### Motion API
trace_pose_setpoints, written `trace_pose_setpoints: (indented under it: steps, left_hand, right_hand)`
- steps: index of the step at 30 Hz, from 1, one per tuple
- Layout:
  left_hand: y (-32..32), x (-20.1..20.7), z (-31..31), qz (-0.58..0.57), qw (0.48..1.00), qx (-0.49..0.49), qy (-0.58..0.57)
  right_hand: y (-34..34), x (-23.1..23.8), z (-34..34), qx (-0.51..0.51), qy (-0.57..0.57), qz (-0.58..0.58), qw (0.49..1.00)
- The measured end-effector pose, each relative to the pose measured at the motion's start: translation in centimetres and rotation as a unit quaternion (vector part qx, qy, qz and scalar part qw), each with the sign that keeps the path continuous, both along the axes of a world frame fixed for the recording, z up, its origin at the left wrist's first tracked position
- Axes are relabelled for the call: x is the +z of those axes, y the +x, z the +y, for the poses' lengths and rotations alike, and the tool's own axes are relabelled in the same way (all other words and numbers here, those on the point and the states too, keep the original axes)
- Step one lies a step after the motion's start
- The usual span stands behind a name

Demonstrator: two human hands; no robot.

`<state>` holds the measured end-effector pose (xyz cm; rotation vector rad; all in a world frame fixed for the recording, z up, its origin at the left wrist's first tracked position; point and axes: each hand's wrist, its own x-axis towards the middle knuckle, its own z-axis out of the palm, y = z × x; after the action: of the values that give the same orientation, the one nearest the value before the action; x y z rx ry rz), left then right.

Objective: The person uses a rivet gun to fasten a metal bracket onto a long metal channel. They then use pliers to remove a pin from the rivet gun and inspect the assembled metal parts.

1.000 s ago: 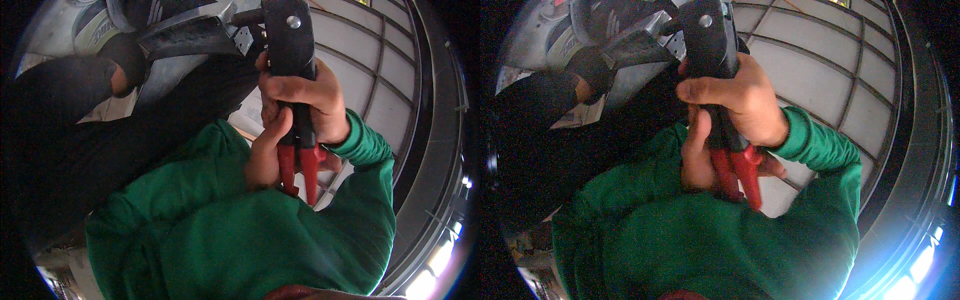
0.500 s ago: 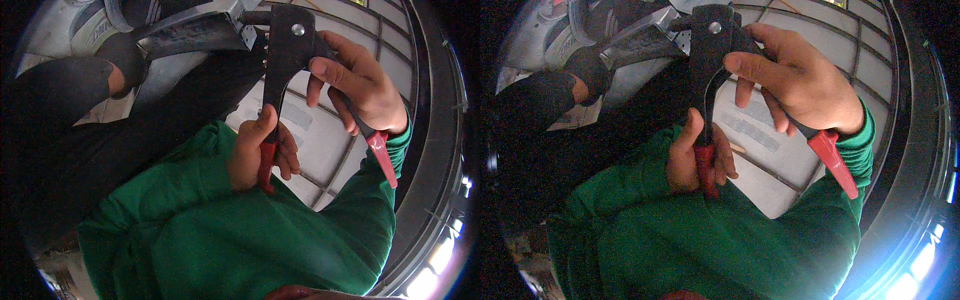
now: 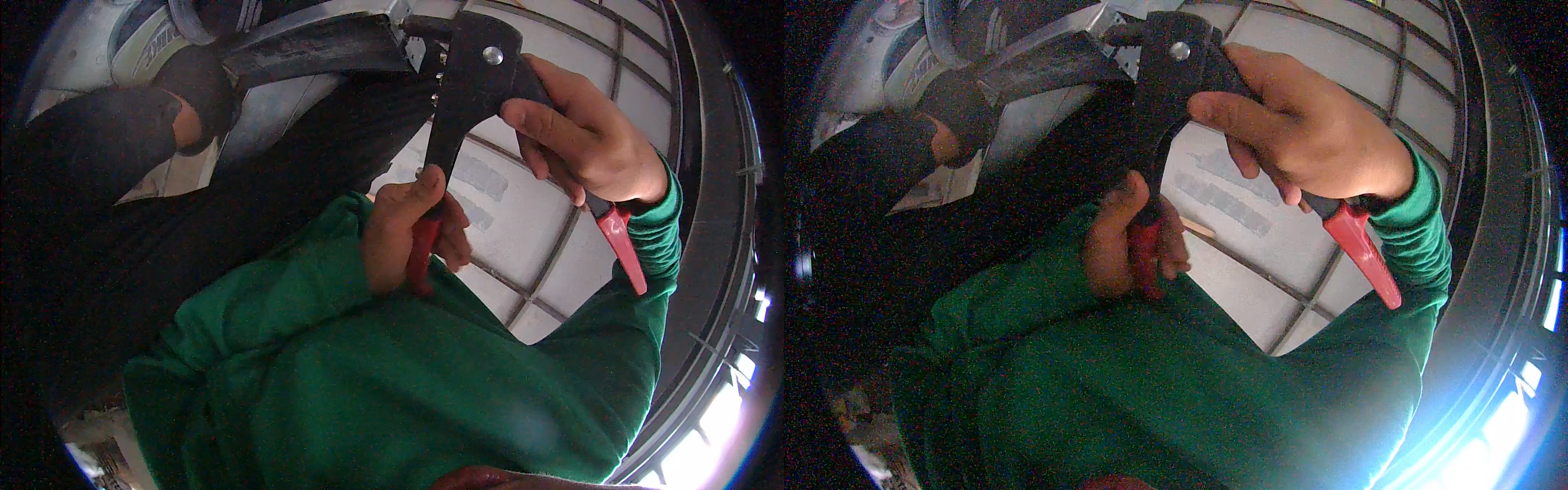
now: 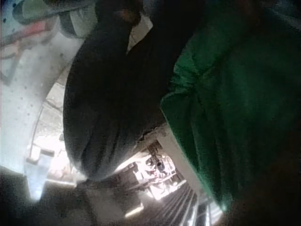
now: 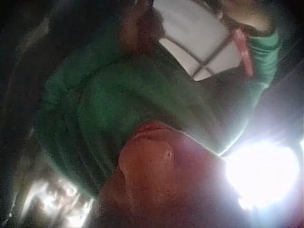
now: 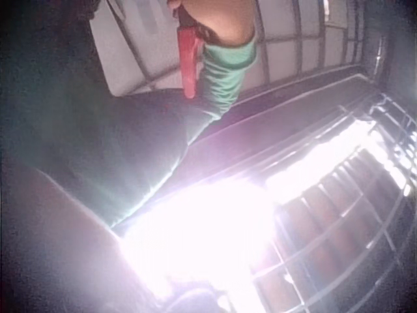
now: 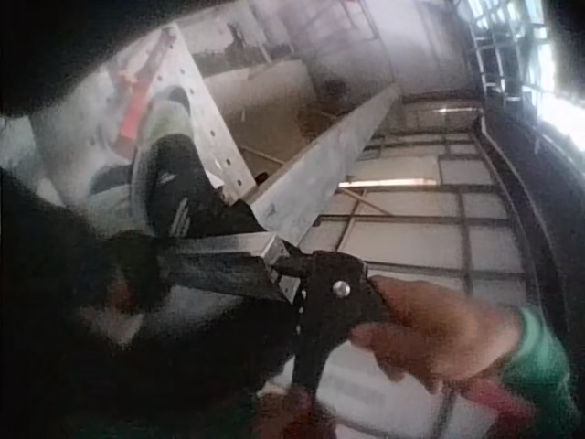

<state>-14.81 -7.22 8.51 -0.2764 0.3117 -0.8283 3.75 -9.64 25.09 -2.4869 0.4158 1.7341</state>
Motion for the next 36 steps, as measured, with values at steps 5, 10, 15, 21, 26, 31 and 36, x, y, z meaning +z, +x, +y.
trace_pose_setpoints:
  steps: [5,10,15,21,26,31,36]
  left_hand:
    - [0.9,-0.9,0.9,-0.081,0.996,-0.009,-0.032]
    - [0.6,-1.2,0.3,-0.056,0.997,0.002,-0.058]
    - [0.5,-0.2,-0.1,-0.043,0.999,0.014,-0.017]
    - [0.8,1.3,-0.7,0.060,0.995,0.055,-0.061]
    - [-0.1,2.6,-2.2,0.072,0.974,0.082,-0.199]
    - [1.5,4.9,0.5,0.143,0.978,0.056,-0.140]
    - [0.9,3.8,-0.9,0.049,0.973,0.084,-0.209]
  right_hand:
    - [1.1,0.0,-1.3,-0.005,0.004,0.052,0.999]
    - [1.6,0.0,-2.3,0.019,0.025,0.057,0.998]
    - [-1.2,-1.2,-3.3,-0.154,0.080,-0.053,0.983]
    - [-3.5,-2.8,-2.8,-0.393,0.220,-0.047,0.892]
    - [-5.0,-3.9,-3.0,-0.347,0.218,-0.099,0.907]
    - [-7.0,-6.0,-2.1,-0.280,0.178,-0.195,0.923]
    - [-5.7,-4.6,-0.9,-0.224,0.188,-0.224,0.930]
